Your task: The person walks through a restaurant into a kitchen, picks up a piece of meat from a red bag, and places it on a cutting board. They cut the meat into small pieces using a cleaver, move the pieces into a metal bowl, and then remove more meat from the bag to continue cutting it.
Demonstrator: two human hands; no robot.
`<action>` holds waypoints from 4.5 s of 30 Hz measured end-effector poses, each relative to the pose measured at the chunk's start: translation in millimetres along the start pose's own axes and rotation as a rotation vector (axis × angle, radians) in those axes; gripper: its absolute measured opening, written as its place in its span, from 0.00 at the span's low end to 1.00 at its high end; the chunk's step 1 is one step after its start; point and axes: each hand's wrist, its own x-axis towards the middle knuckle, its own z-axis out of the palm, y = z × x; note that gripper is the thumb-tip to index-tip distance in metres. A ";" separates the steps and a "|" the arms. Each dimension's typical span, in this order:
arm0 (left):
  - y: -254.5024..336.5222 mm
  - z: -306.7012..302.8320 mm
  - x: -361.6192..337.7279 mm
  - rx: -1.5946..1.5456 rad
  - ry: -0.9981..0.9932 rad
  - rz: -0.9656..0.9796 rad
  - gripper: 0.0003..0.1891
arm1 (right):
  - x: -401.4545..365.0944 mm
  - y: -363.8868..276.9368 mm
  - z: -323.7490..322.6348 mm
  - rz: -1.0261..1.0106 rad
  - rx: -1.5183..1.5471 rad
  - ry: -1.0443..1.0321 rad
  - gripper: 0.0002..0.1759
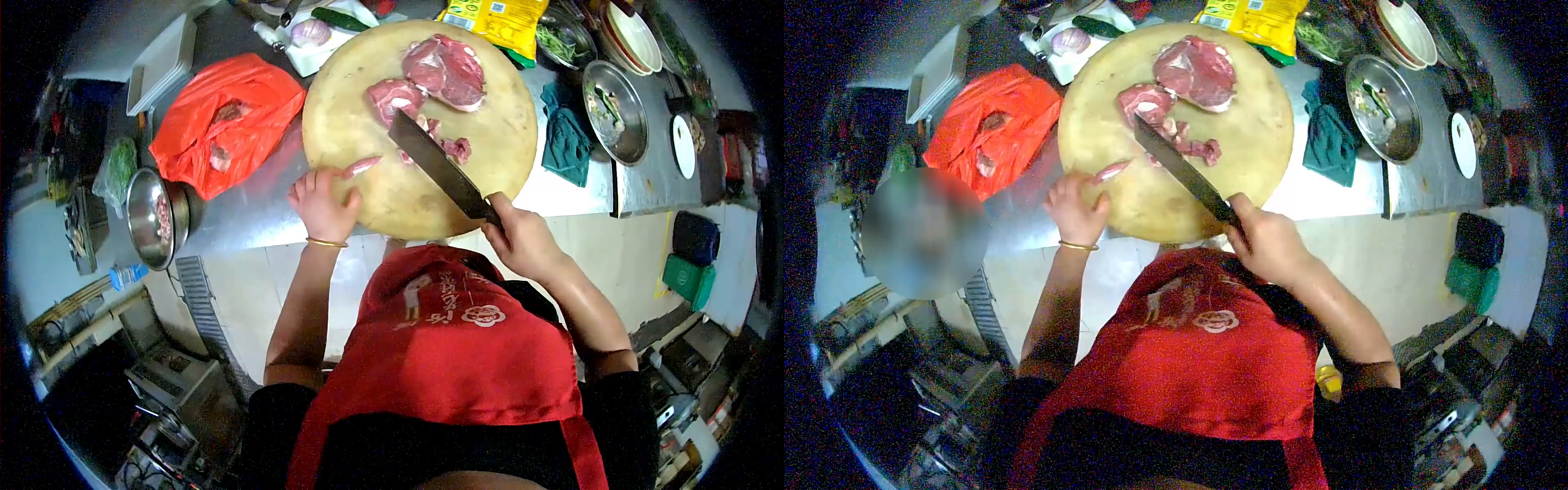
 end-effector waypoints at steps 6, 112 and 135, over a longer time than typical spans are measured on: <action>0.6 7.2 16.3 -0.090 0.020 0.101 0.12 | 10.5 -36.9 15.2 -0.137 -0.101 -0.009 0.17; 21.1 5.4 -19.3 -0.315 -0.023 0.366 0.09 | 42.0 -43.9 40.1 -0.177 -0.129 0.020 0.17; 13.5 -3.3 93.8 -0.144 -0.757 0.455 0.12 | -55.7 3.0 12.6 0.347 0.335 0.189 0.12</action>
